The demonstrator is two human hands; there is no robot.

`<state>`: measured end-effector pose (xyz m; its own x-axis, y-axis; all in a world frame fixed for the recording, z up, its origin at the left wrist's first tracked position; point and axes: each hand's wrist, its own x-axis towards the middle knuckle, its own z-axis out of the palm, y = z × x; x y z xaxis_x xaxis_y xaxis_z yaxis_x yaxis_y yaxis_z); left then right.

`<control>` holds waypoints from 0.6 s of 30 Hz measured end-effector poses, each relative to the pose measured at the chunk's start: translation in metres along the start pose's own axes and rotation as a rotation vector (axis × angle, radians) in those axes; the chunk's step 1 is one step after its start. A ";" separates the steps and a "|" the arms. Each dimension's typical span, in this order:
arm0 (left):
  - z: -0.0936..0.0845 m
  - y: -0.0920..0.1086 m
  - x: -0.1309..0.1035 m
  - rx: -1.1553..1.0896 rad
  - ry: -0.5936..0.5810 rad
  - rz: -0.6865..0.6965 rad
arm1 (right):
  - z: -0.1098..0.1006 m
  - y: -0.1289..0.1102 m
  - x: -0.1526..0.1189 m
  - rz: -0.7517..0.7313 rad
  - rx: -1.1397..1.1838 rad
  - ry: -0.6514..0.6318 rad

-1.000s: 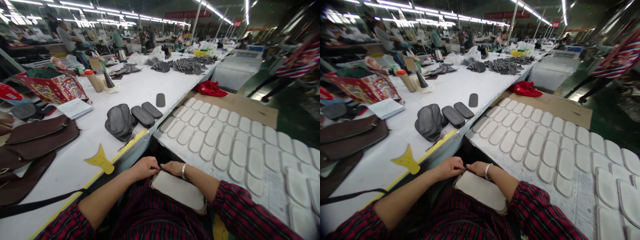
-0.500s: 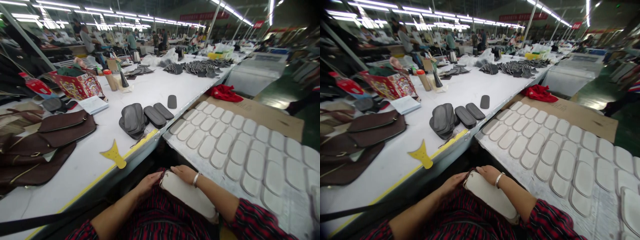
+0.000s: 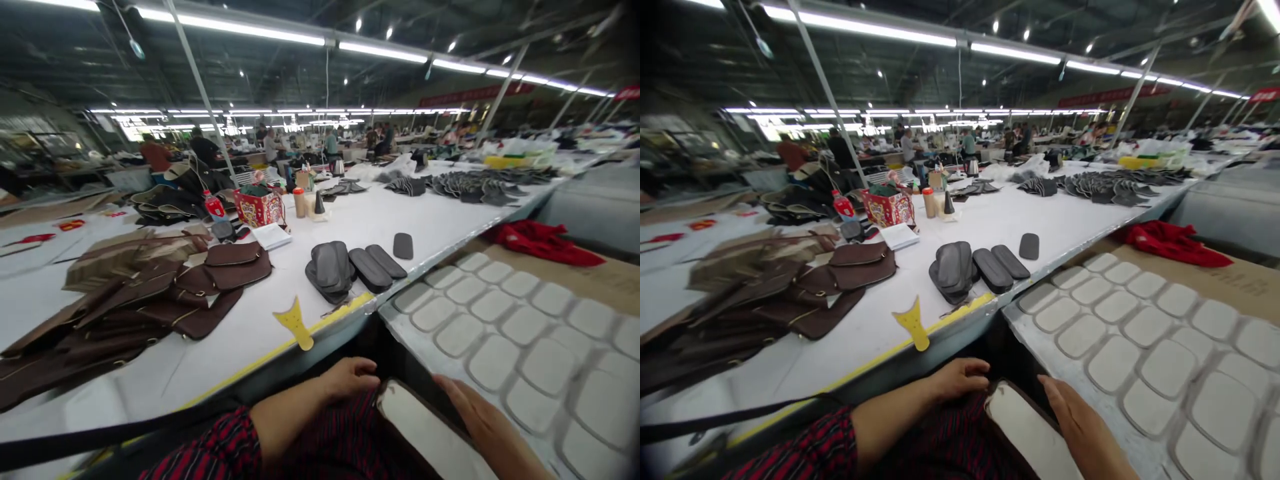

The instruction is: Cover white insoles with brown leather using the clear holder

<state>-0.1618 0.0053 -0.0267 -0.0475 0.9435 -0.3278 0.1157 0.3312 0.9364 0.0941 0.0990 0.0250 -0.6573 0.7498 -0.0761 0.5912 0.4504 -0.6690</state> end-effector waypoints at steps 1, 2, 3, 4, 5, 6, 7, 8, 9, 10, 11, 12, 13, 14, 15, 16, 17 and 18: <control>-0.016 -0.002 -0.008 0.068 0.080 0.034 | -0.004 0.002 -0.009 0.002 0.001 0.027; -0.034 -0.007 -0.017 0.148 0.170 0.075 | -0.007 0.003 -0.018 0.018 0.002 0.051; -0.052 -0.013 -0.026 0.418 0.331 0.151 | -0.009 0.005 -0.027 0.038 0.003 0.066; -0.069 -0.020 -0.035 0.688 0.444 0.190 | -0.010 0.005 -0.034 0.058 0.001 0.078; -0.084 -0.027 -0.043 0.905 0.477 0.206 | -0.010 0.004 -0.041 0.067 0.002 0.074; -0.097 -0.033 -0.051 1.046 0.484 0.219 | -0.008 0.000 -0.046 0.071 0.009 0.066; -0.109 -0.038 -0.057 1.092 0.477 0.232 | -0.005 -0.006 -0.049 0.071 0.024 0.048; -0.119 -0.039 -0.062 1.120 0.458 0.249 | -0.001 -0.014 -0.051 0.064 0.044 0.023; -0.129 -0.038 -0.066 1.129 0.457 0.269 | 0.004 -0.023 -0.052 0.051 0.061 -0.009; -0.139 -0.034 -0.069 1.135 0.505 0.274 | 0.008 -0.033 -0.052 0.030 0.073 -0.047; -0.149 -0.029 -0.070 1.153 0.601 0.251 | 0.012 -0.044 -0.052 0.003 0.076 -0.086; -0.161 -0.021 -0.069 1.177 0.722 0.183 | 0.016 -0.054 -0.052 -0.027 0.070 -0.122; -0.174 -0.014 -0.068 1.199 0.845 0.078 | 0.019 -0.063 -0.052 -0.060 0.061 -0.164; -0.187 -0.007 -0.066 1.215 0.938 -0.044 | 0.021 -0.071 -0.053 -0.091 0.055 -0.205; -0.199 -0.002 -0.063 1.223 0.977 -0.159 | 0.023 -0.077 -0.053 -0.120 0.052 -0.249; -0.209 0.001 -0.061 1.225 0.963 -0.244 | 0.024 -0.080 -0.054 -0.142 0.050 -0.288; -0.215 0.002 -0.059 1.223 0.924 -0.294 | 0.024 -0.082 -0.055 -0.157 0.045 -0.322; -0.216 0.000 -0.057 1.218 0.879 -0.312 | 0.025 -0.082 -0.056 -0.162 0.039 -0.342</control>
<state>-0.3736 -0.0503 0.0190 -0.7258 0.6807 0.0995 0.6862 0.7266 0.0349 0.0711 0.0079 0.0655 -0.8627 0.4624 -0.2047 0.4529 0.5264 -0.7195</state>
